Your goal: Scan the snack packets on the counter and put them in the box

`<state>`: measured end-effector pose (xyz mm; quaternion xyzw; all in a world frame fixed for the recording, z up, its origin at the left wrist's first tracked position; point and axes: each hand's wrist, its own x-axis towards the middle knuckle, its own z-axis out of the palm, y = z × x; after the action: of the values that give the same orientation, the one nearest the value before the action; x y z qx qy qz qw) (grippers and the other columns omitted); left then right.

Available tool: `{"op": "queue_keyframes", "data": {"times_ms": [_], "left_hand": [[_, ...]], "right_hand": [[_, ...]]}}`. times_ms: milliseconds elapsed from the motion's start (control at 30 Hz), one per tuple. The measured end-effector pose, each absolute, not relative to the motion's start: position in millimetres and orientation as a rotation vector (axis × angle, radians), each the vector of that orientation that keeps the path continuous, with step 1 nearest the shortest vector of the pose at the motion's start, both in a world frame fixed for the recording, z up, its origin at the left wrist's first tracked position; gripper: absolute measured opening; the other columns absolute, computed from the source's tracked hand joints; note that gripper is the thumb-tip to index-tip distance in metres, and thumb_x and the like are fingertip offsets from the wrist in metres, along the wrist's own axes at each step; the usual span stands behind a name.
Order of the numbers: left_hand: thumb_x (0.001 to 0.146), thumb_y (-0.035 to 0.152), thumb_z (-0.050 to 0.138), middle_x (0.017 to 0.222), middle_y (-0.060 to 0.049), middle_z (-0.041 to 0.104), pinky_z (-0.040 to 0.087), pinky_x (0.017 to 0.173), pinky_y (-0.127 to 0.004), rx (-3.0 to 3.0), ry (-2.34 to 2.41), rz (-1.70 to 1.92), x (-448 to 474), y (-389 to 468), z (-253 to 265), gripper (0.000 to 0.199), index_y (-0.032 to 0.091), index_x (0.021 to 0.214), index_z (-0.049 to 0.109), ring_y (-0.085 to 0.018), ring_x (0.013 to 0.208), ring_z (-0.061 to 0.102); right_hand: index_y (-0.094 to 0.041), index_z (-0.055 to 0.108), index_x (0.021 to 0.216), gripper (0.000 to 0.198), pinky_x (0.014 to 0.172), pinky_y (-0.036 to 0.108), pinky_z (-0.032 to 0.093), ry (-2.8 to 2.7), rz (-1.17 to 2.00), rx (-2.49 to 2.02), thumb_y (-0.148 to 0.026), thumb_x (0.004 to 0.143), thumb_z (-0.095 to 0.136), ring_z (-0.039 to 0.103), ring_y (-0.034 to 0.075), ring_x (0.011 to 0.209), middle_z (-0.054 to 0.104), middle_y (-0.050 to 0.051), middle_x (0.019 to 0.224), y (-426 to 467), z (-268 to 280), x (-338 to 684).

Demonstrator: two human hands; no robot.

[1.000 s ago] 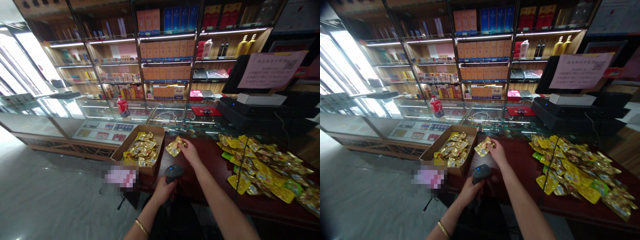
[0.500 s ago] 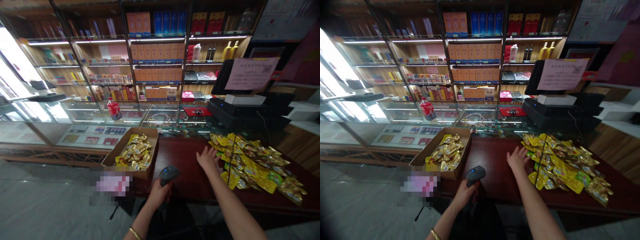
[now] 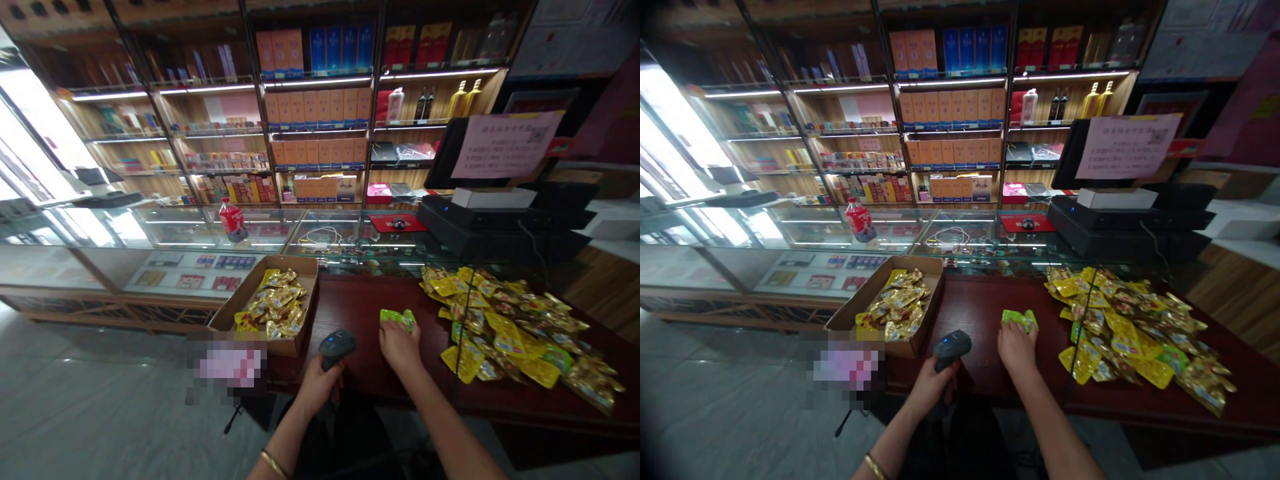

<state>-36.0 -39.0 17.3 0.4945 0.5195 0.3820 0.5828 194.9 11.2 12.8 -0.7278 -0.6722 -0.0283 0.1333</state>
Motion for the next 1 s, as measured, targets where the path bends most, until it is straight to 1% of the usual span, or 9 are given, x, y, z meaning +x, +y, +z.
{"op": "queue_keyframes", "data": {"times_ms": [67, 133, 233, 367, 467, 600, 733, 900, 1000], "left_hand": [[0.074, 0.068, 0.073, 0.051, -0.001, 0.062, 0.034, 0.034, -0.023, 1.155, 1.212, 0.894, -36, -39, 16, 0.051, 0.019, 0.071, 0.060, -0.012, 0.034, 0.051], [0.073, 0.068, 0.074, 0.052, -0.001, 0.062, 0.034, 0.034, -0.022, 1.158, 1.206, 0.899, -37, -39, 15, 0.052, 0.019, 0.070, 0.060, -0.012, 0.034, 0.051], [0.073, 0.069, 0.075, 0.051, -0.001, 0.062, 0.034, 0.034, -0.022, 1.144, 1.187, 0.903, -36, -38, 13, 0.052, 0.019, 0.070, 0.059, -0.012, 0.034, 0.050], [0.072, 0.067, 0.075, 0.052, -0.001, 0.062, 0.035, 0.034, -0.022, 1.130, 1.167, 0.884, -36, -38, 14, 0.051, 0.019, 0.072, 0.060, -0.012, 0.034, 0.050], [0.073, 0.067, 0.075, 0.052, -0.002, 0.063, 0.036, 0.034, -0.022, 1.138, 1.175, 0.875, -36, -38, 14, 0.050, 0.019, 0.071, 0.059, -0.012, 0.034, 0.051], [0.074, 0.065, 0.075, 0.052, -0.001, 0.062, 0.035, 0.035, -0.022, 1.151, 1.179, 0.877, -37, -39, 13, 0.049, 0.019, 0.073, 0.060, -0.012, 0.035, 0.051], [0.075, 0.062, 0.074, 0.053, -0.002, 0.062, 0.036, 0.036, -0.022, 1.163, 1.190, 0.878, -38, -40, 13, 0.046, 0.018, 0.072, 0.060, -0.012, 0.036, 0.051], [0.075, 0.061, 0.075, 0.054, -0.001, 0.062, 0.036, 0.037, -0.022, 1.163, 1.170, 0.858, -38, -41, 15, 0.045, 0.018, 0.074, 0.061, -0.012, 0.036, 0.051], [0.075, 0.063, 0.075, 0.053, -0.001, 0.062, 0.036, 0.036, -0.022, 1.158, 1.192, 0.847, -38, -40, 14, 0.047, 0.019, 0.071, 0.060, -0.012, 0.035, 0.051]], "right_hand": [[-0.020, 0.065, 0.140, 0.041, 0.114, 0.052, 0.034, -1.793, -0.124, -2.135, -0.025, 0.104, 0.046, 0.060, 0.032, 0.130, 0.066, 0.017, 0.144, 14, 21, 204], [-0.014, 0.055, 0.151, 0.053, 0.108, 0.051, 0.041, -1.606, -0.099, -2.227, -0.033, 0.102, 0.053, 0.056, 0.038, 0.135, 0.060, 0.023, 0.149, 21, 24, 220], [-0.010, 0.055, 0.150, 0.062, 0.106, 0.052, 0.046, -1.526, 0.162, -2.193, -0.037, 0.095, 0.062, 0.060, 0.040, 0.131, 0.065, 0.025, 0.141, 33, 16, 242], [-0.015, 0.068, 0.135, 0.065, 0.100, 0.043, 0.054, -1.222, 0.579, -1.793, -0.033, 0.074, 0.079, 0.072, 0.033, 0.114, 0.077, 0.016, 0.121, 45, -2, 246], [-0.018, 0.075, 0.114, 0.062, 0.084, 0.038, 0.061, -0.779, 0.942, -1.446, -0.045, 0.059, 0.087, 0.077, 0.028, 0.090, 0.081, 0.008, 0.098, 49, -9, 229], [-0.021, 0.073, 0.095, 0.060, 0.069, 0.030, 0.060, -0.517, 0.990, -1.219, -0.049, 0.046, 0.094, 0.075, 0.021, 0.075, 0.080, 0.002, 0.084, 50, -12, 202], [-0.023, 0.066, 0.089, 0.056, 0.068, 0.031, 0.061, -0.572, 0.886, -1.180, -0.052, 0.049, 0.094, 0.075, 0.022, 0.076, 0.079, 0.002, 0.082, 42, -16, 189], [-0.022, 0.066, 0.107, 0.065, 0.082, 0.041, 0.064, -0.630, 0.871, -1.170, -0.059, 0.058, 0.088, 0.078, 0.030, 0.096, 0.081, 0.010, 0.106, 30, -17, 188], [-0.020, 0.070, 0.099, 0.059, 0.084, 0.042, 0.062, -0.658, 0.850, -1.251, -0.064, 0.062, 0.083, 0.077, 0.031, 0.095, 0.081, 0.012, 0.101, 28, -16, 190]]}}
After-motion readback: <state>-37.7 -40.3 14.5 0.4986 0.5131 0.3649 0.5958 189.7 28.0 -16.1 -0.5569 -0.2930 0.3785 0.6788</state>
